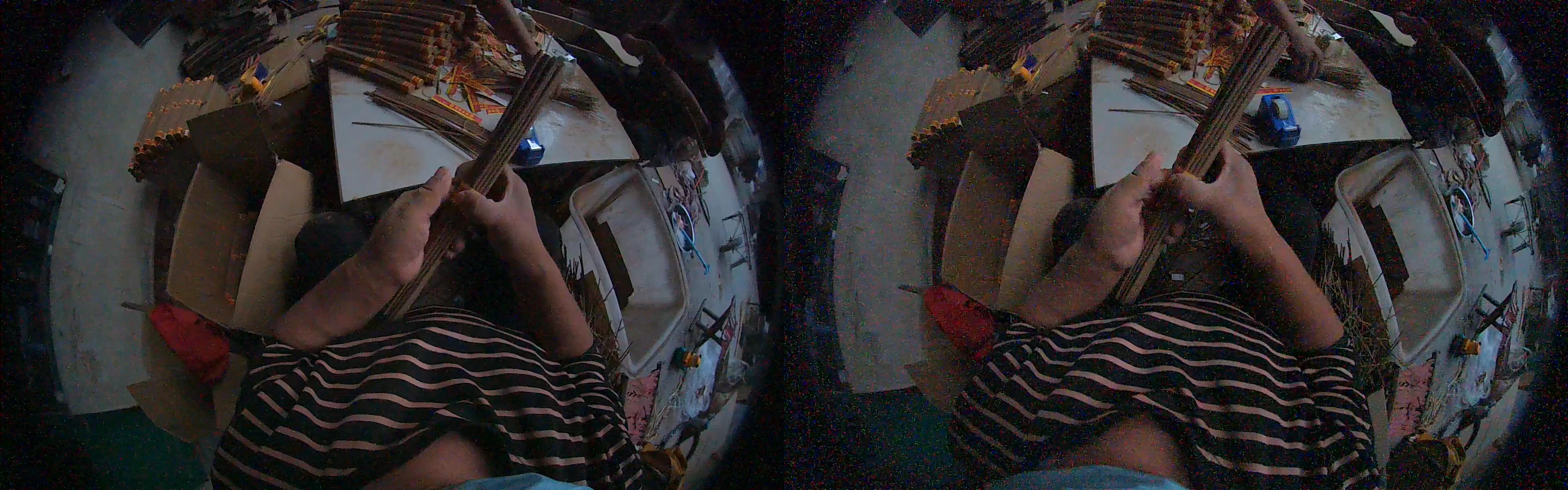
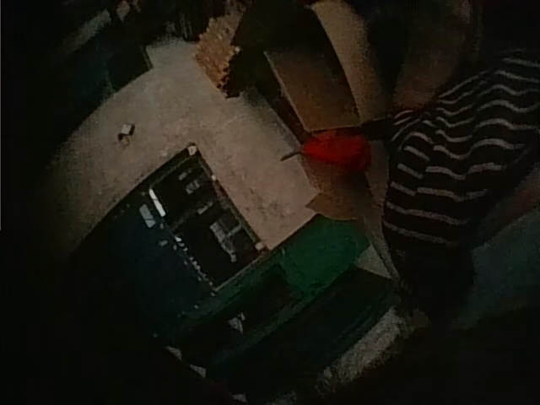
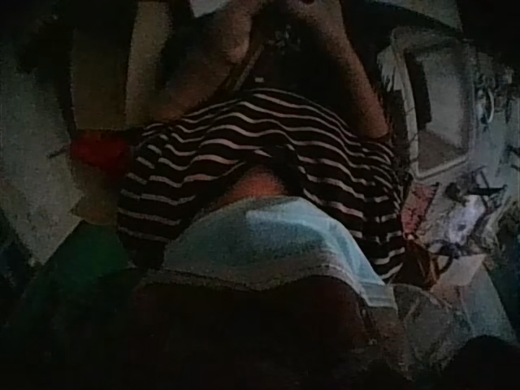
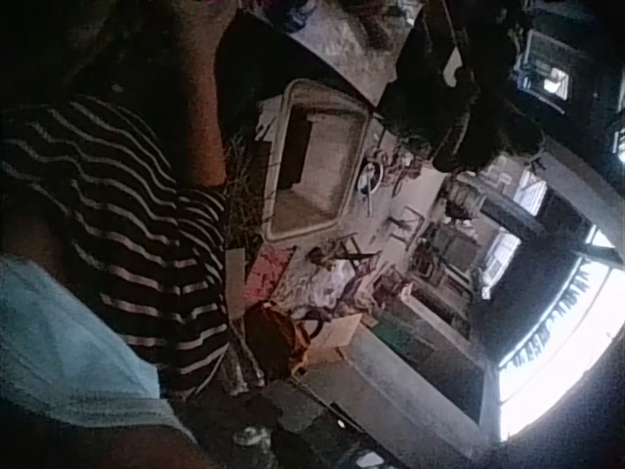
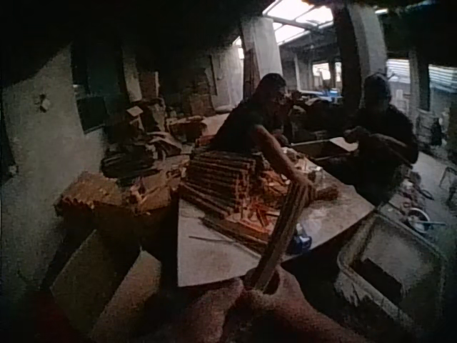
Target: The person gathers thin wooden sticks into bundles, aligns them, and wraps the ends with small paper labels and tape. The person repeats this process for multiple bundles, placing finished bundles on the table.
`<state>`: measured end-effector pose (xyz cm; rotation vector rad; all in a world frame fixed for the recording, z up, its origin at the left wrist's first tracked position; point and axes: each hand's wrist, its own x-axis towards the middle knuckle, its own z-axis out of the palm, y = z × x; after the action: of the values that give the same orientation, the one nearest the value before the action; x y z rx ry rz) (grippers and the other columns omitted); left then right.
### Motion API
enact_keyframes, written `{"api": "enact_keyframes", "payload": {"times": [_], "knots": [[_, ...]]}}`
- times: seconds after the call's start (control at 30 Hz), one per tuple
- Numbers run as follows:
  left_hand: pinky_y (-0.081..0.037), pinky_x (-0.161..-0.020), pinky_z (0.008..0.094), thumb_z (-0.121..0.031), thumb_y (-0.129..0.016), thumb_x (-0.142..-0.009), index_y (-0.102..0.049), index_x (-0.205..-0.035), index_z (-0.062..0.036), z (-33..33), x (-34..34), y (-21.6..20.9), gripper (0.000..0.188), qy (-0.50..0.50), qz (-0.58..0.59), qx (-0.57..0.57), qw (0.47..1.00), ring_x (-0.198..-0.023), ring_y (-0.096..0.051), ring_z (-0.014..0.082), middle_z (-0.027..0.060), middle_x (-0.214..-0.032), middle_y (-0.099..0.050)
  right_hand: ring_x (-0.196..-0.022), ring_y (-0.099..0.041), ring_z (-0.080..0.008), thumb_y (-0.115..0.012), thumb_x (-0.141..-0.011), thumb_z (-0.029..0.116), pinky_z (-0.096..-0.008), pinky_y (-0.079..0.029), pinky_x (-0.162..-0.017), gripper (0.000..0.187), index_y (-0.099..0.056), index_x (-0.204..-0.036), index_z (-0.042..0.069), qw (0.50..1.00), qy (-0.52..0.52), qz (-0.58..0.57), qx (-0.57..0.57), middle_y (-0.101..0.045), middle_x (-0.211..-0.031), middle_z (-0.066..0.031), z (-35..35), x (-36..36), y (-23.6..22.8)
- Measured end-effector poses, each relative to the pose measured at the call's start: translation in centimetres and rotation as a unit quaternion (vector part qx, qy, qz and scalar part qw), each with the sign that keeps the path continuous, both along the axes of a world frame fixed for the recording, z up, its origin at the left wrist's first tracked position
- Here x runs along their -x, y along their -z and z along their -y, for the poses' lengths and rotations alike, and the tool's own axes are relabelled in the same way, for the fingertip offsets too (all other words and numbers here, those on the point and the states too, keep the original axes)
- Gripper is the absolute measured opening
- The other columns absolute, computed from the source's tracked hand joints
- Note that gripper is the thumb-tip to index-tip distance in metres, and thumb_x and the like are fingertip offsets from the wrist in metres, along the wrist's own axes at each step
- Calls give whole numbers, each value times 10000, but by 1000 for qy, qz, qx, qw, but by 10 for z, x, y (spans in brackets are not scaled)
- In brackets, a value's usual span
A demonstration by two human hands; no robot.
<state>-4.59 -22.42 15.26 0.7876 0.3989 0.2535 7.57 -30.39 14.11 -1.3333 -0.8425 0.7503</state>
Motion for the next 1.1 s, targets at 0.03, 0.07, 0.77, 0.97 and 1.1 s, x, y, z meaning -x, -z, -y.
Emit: {"api": "enact_keyframes", "payload": {"times": [0.03, 0.07, 0.77, 0.97, 1.1], "knots": [[-421, -484, 239, -347, -447, -875, -563, -895, -42, 1, -1, -1, 327, 5, -12, -25, 1000, -545, -523, 131, 36, -715, -568, -621, -515, -105, -653, -674, 218, -218, -410, -544, 364, -501, -927, 6, 1000, 6, 15, 0, -552, -755, -41, 0, 0, 1], [-414, -467, 232, -328, -447, -879, -555, -898, -47, 2, -1, -3, 302, 9, -24, -50, 998, -525, -515, 124, 37, -700, -559, -632, -515, -105, -660, -672, 218, -218, -411, -554, 370, -502, -931, 6, 1000, 3, 5, -1, -552, -762, -39, 1, 0, 0], [-359, -400, 238, -361, -375, -900, -515, -972, -99, -12, 0, 3, 305, 141, 106, 15, 984, -469, -481, 130, 26, -658, -517, -901, -537, -190, -670, -711, 206, -329, -420, -816, 452, -525, -1069, -28, 962, -197, -127, -142, -564, -968, -92, -3, -27, 21], [-368, -412, 239, -401, -374, -892, -519, -942, -93, -12, 4, -4, 344, 111, 67, -7, 992, -458, -479, 134, 45, -588, -508, -907, -541, -197, -604, -768, 154, -331, -416, -835, 404, -501, -1109, -36, 958, -203, -157, -125, -561, -995, -97, -7, -22, 17], [-372, -430, 234, -450, -427, -862, -526, -877, -79, -25, 1, -4, 385, 18, 35, -123, 992, -459, -473, 119, 40, -580, -513, -909, -543, -183, -517, -848, 173, -309, -429, -818, 340, -500, -1119, -33, 955, -127, -226, -141, -570, -988, -91, -20, -13, 9]]}}
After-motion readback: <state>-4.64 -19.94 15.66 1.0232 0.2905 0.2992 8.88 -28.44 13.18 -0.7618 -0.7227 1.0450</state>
